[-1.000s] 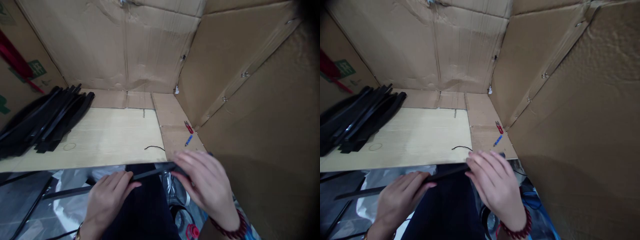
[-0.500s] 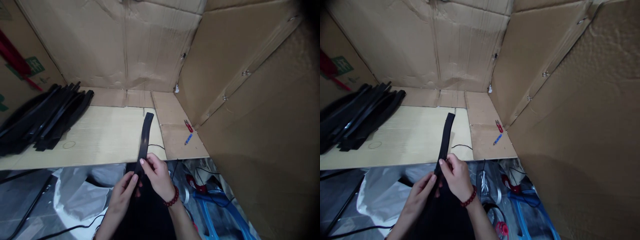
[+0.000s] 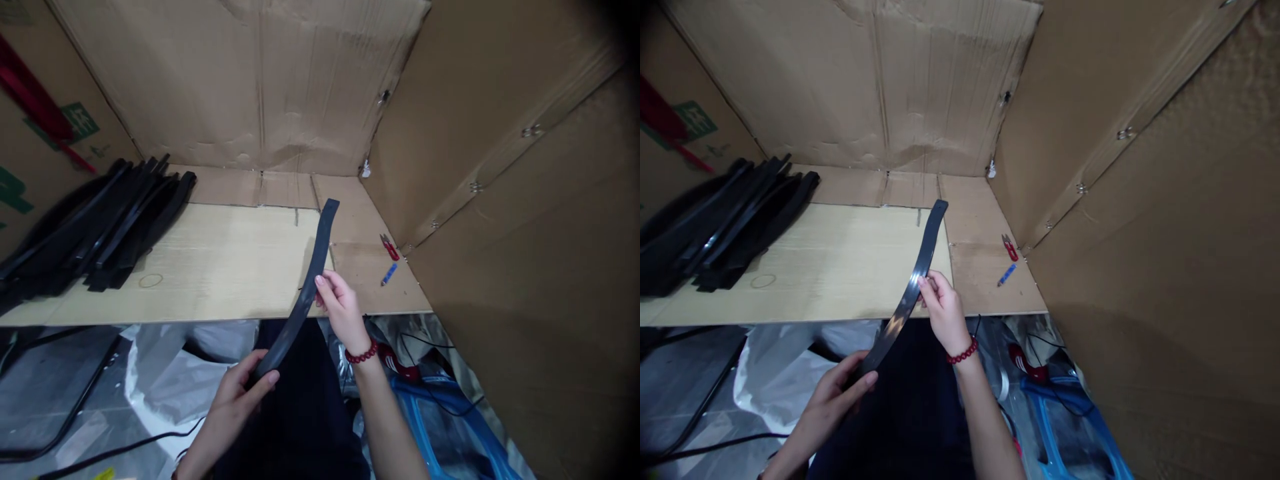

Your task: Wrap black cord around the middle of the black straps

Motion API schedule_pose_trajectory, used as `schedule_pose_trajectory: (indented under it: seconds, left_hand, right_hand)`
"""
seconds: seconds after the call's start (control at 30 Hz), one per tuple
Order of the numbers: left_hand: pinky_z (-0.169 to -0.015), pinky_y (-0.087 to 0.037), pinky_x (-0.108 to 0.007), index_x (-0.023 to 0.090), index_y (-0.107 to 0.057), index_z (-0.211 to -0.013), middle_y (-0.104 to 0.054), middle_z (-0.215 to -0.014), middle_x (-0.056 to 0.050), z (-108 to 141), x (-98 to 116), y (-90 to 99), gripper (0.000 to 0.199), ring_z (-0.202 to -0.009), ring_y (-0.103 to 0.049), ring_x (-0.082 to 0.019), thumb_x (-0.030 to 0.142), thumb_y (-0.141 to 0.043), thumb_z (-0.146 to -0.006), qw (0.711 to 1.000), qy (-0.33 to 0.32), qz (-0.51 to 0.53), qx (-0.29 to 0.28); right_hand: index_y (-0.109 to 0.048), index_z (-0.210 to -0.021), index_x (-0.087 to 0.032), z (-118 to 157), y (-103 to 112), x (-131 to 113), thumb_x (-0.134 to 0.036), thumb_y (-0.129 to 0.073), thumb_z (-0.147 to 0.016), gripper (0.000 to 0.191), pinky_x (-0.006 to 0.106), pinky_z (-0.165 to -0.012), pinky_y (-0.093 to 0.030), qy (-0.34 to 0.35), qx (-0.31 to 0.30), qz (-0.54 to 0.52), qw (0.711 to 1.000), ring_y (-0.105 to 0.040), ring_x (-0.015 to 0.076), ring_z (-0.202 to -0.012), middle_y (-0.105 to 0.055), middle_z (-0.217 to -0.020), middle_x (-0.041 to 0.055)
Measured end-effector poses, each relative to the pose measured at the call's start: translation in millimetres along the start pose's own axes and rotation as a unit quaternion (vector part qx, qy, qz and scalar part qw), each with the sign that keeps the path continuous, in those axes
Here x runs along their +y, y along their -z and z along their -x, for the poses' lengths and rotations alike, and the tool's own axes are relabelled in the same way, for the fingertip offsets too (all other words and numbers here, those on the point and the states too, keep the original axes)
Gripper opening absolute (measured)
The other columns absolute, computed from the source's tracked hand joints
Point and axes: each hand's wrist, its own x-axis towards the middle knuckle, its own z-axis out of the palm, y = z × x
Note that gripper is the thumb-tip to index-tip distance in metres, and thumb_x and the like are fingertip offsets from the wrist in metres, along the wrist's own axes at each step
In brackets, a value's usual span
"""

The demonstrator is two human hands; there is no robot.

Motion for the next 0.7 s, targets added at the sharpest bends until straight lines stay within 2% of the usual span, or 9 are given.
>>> schedule_pose_trajectory:
  seconds: [0.07, 0.17, 0.33, 0.4, 0.5, 0.57, 0.7]
  left_hand:
    - [-0.036, -0.025, -0.018, 0.018, -0.067, -0.107, -0.057, -0.062, 0.003, 0, 5, -6.1, 0.054, -0.041, -0.039, -0.007, 0.057, -0.073, -0.070, 0.999, 0.012, 0.018, 0.027]
    - [-0.034, -0.025, -0.017, 0.016, -0.065, -0.105, -0.056, -0.060, 0.004, -2, 11, -13.2, 0.062, -0.038, -0.037, -0.005, 0.061, -0.075, -0.065, 0.997, 0.024, 0.039, 0.059]
    - [-0.033, -0.028, -0.016, 0.015, -0.063, -0.103, -0.054, -0.060, 0.005, -1, 16, -14.2, 0.058, -0.037, -0.039, -0.005, 0.059, -0.075, -0.067, 0.996, 0.008, 0.073, 0.053]
    - [-0.031, -0.028, -0.015, 0.016, -0.063, -0.101, -0.053, -0.061, 0.006, 0, 15, -11.6, 0.053, -0.036, -0.038, -0.004, 0.059, -0.073, -0.071, 0.994, 0.006, 0.103, 0.042]
    - [-0.030, -0.028, -0.014, 0.016, -0.065, -0.100, -0.051, -0.061, 0.006, 1, 11, -6.3, 0.049, -0.033, -0.034, -0.002, 0.059, -0.068, -0.077, 0.984, -0.006, 0.176, 0.015]
    - [-0.029, -0.029, -0.013, 0.016, -0.065, -0.101, -0.050, -0.061, 0.005, 0, 9, -3.6, 0.047, -0.032, -0.033, -0.001, 0.058, -0.064, -0.080, 0.975, -0.020, 0.222, -0.004]
    - [-0.029, -0.032, -0.011, 0.016, -0.067, -0.102, -0.047, -0.061, 0.006, -2, 10, -4.0, 0.038, -0.032, -0.030, 0.000, 0.050, -0.065, -0.084, 0.945, -0.039, 0.320, -0.060]
  right_hand:
    - [-0.062, -0.107, -0.018, 3, 3, 7, -0.049, -0.052, -0.092, 0.035, 0.025, -0.062, -0.046, 0.001, 0.000, 0.030, 1.000, -0.056, 0.0130, -0.065, -0.062, -0.073, 0.0005]
    - [-0.062, -0.109, -0.017, 13, 7, 16, -0.049, -0.051, -0.093, 0.037, 0.027, -0.066, -0.048, -0.019, 0.013, 0.041, 0.999, -0.059, 0.0146, -0.069, -0.063, -0.075, 0.0021]
    - [-0.065, -0.106, -0.018, 32, 14, 29, -0.047, -0.050, -0.094, 0.035, 0.029, -0.067, -0.050, -0.029, 0.014, 0.097, 0.995, -0.062, 0.0165, -0.071, -0.067, -0.080, 0.0045]
    - [-0.067, -0.101, -0.018, 35, 23, 34, -0.045, -0.049, -0.095, 0.033, 0.032, -0.073, -0.050, 0.000, 0.049, 0.181, 0.982, -0.064, 0.0190, -0.078, -0.070, -0.088, 0.0071]
    - [-0.068, -0.096, -0.018, 34, 45, 41, -0.043, -0.046, -0.095, 0.033, 0.034, -0.078, -0.049, 0.055, 0.128, 0.311, 0.940, -0.065, 0.0217, -0.086, -0.071, -0.095, 0.0097]
    - [-0.068, -0.095, -0.018, 34, 60, 44, -0.043, -0.045, -0.095, 0.034, 0.033, -0.076, -0.049, 0.069, 0.177, 0.346, 0.919, -0.064, 0.0214, -0.084, -0.070, -0.093, 0.0098]
    - [-0.069, -0.095, -0.017, 39, 80, 47, -0.044, -0.046, -0.095, 0.035, 0.032, -0.075, -0.049, 0.066, 0.248, 0.357, 0.898, -0.064, 0.0214, -0.084, -0.071, -0.095, 0.0103]
